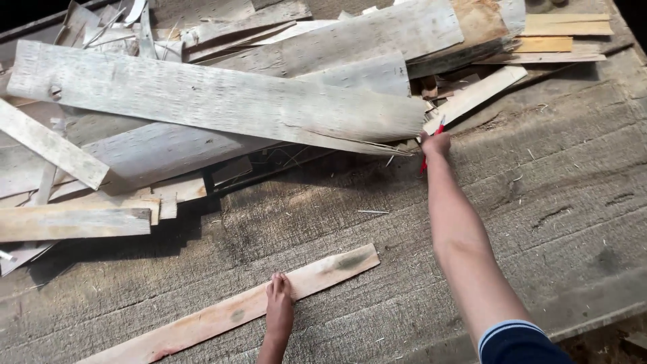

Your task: The person selects wooden planks from a pile, places them on a workbench, and uses a red utility knife to score and cut the wood into smaller pieces. The person repeatedly measures, marks, and cuts multiple planks.

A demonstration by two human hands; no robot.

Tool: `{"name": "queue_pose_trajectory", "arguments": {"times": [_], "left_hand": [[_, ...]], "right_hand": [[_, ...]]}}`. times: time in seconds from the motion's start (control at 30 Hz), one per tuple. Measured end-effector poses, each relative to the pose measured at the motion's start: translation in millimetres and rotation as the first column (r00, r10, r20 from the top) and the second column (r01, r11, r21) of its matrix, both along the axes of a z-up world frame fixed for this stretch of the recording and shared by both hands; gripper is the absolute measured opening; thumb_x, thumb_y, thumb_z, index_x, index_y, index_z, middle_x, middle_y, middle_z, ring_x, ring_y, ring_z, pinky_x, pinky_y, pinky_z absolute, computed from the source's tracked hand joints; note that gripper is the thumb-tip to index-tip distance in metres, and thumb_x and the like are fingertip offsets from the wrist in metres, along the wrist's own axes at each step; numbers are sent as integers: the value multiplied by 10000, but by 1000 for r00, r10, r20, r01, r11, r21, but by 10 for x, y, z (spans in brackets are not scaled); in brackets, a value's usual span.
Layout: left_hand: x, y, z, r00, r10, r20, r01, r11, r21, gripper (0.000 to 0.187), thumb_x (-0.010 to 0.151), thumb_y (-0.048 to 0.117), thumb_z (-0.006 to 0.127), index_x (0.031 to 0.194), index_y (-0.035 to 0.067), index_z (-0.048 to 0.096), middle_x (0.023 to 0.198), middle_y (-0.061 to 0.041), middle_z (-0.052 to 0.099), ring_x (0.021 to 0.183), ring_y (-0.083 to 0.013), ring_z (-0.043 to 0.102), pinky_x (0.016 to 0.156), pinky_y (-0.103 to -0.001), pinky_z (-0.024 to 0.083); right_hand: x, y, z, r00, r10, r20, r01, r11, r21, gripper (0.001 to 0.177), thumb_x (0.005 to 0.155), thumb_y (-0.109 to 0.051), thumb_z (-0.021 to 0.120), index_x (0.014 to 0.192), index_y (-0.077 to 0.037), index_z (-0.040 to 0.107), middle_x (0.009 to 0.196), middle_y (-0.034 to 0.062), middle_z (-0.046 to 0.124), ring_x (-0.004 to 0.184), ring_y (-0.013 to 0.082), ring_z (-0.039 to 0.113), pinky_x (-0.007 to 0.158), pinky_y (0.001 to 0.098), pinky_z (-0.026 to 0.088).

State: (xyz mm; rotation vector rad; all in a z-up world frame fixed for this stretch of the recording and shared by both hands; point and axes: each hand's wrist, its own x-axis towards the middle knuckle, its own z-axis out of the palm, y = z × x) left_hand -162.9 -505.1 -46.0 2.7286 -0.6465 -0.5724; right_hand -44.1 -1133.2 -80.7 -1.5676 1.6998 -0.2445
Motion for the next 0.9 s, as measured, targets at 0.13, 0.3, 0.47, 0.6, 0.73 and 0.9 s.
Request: {"name": "queue_pose_trajectory", "arguments": {"times": [0.13,0.3,0.47,0.6,0.73,0.9], "left_hand": [[22,18,-73,1000,20,-24,-19,999,37,801,742,-355,539,1471,-44,423,1542,-194,431,1434,-354,375,1215,-494,379],[31,32,-74,999,15,-50,-15,1000,0,810,746,-320,561,1490,-47,392,1547,-199,413,1453,-371,336,1241,-508,308],[53,22,-71,997,35,-68,-36,999,-22,810,763,-285,587,1505,-33,381,1567,-174,388,1463,-344,313,1229,-468,332],[74,36,14,999,-10,-42,10,1000,-11,795,757,-343,508,1493,-63,397,1555,-199,405,1469,-374,316,1228,-501,330],[132,180,-393,981,-165,99,142,968,209,800,762,172,858,1452,5,486,1461,-113,476,1397,-284,470,1175,-412,405],[164,154,86,991,-131,40,118,965,234,897,776,315,874,1527,137,418,1476,-23,405,1395,-217,424,1137,-579,416]], "right_hand": [[-26,-53,-86,997,47,-61,-49,998,-25,513,831,-411,880,1071,-14,660,1094,183,736,990,379,713,751,505,549],[-346,206,143,915,-162,371,134,986,101,298,877,-224,822,1054,-115,610,912,75,703,605,159,565,548,352,464],[-1167,874,363,900,-198,388,118,968,220,335,908,-201,793,1149,-121,575,1033,39,668,672,105,564,575,244,480],[-1835,1517,341,910,-130,393,38,972,232,302,917,-180,800,1070,-67,565,1006,65,685,691,95,599,575,238,506],[-2446,2226,357,840,-20,542,-124,966,228,323,914,-135,795,1142,-55,581,866,54,575,610,128,567,579,254,502],[-2942,3112,391,772,169,613,-396,883,254,339,859,-116,849,1050,-27,583,758,61,526,561,162,570,574,309,527]]}}
